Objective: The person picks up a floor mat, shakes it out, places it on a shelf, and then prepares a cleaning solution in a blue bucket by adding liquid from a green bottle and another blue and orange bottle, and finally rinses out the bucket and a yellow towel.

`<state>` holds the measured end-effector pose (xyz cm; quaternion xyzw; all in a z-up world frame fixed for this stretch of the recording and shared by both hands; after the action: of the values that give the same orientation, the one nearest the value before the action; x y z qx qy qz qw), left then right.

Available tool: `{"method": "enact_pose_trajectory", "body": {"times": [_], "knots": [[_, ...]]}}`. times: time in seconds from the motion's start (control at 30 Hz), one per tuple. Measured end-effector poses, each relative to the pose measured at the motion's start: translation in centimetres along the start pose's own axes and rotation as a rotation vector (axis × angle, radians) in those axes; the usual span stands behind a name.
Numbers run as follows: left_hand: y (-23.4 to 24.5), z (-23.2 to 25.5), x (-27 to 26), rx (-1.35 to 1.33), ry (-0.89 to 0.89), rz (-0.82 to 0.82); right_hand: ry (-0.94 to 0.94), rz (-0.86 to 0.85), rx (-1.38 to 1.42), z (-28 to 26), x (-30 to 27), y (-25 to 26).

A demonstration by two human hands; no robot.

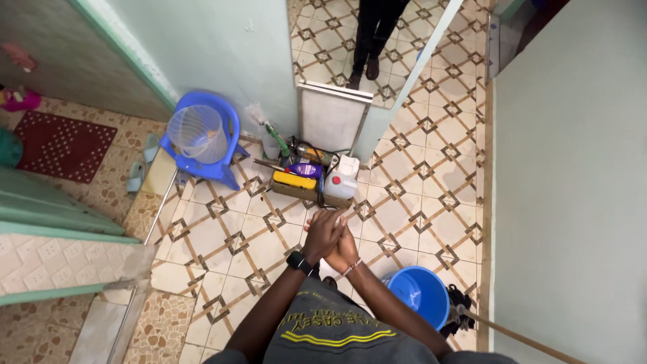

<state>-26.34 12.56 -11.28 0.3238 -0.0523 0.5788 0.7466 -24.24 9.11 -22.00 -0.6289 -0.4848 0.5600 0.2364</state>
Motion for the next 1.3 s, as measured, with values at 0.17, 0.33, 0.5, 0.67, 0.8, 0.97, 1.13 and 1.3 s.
{"method": "enact_pose_trajectory", "body": {"times": [0.17, 0.33, 0.5, 0.67, 0.8, 0.97, 1.13, 1.3], "knots": [[0.4, -4.9, -9.7, 0.139, 0.175, -0.163, -0.114, 0.204, 0.057, 7.0, -2.2, 7.1], [5.3, -10.9, -16.8, -0.176, 0.57, -0.01, 0.196, 0.308, -1.204, 7.2, -1.2, 8.1], [13.4, -13.1, -22.2, 0.028, 0.757, -0.004, 0.655, -0.126, -1.816, 12.9, -1.2, -3.8], [21.9, -11.9, -27.3, 0.19, 0.648, -0.062, 0.647, -0.534, -2.317, 28.1, 2.0, -5.4], [30.9, -11.4, -31.0, 0.106, 0.66, 0.039, 0.441, -0.693, -2.473, 39.8, 3.9, -3.5], [39.0, -11.7, -35.4, 0.115, 0.632, 0.316, 0.399, -1.03, -2.329, 54.3, -3.8, -0.5], [42.5, -16.6, -37.5, 0.15, 0.678, 0.428, 0.38, -1.393, -2.254, 59.1, -8.3, -0.6], [42.5, -22.2, -41.1, 0.234, 0.878, 0.354, 0.444, -0.827, -2.068, 51.5, 1.0, -5.4]]}}
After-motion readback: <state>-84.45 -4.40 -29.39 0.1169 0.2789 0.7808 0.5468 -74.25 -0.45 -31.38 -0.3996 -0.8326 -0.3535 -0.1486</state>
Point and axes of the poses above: each hand's wrist, its own x-axis towards the middle knuckle, its own y-axis out of the back of the hand, z = x × y, the point moved 10 cm from there along x, towards the middle knuckle, and after that the axes turned 14 degrees about z, right-handed, at the moved point
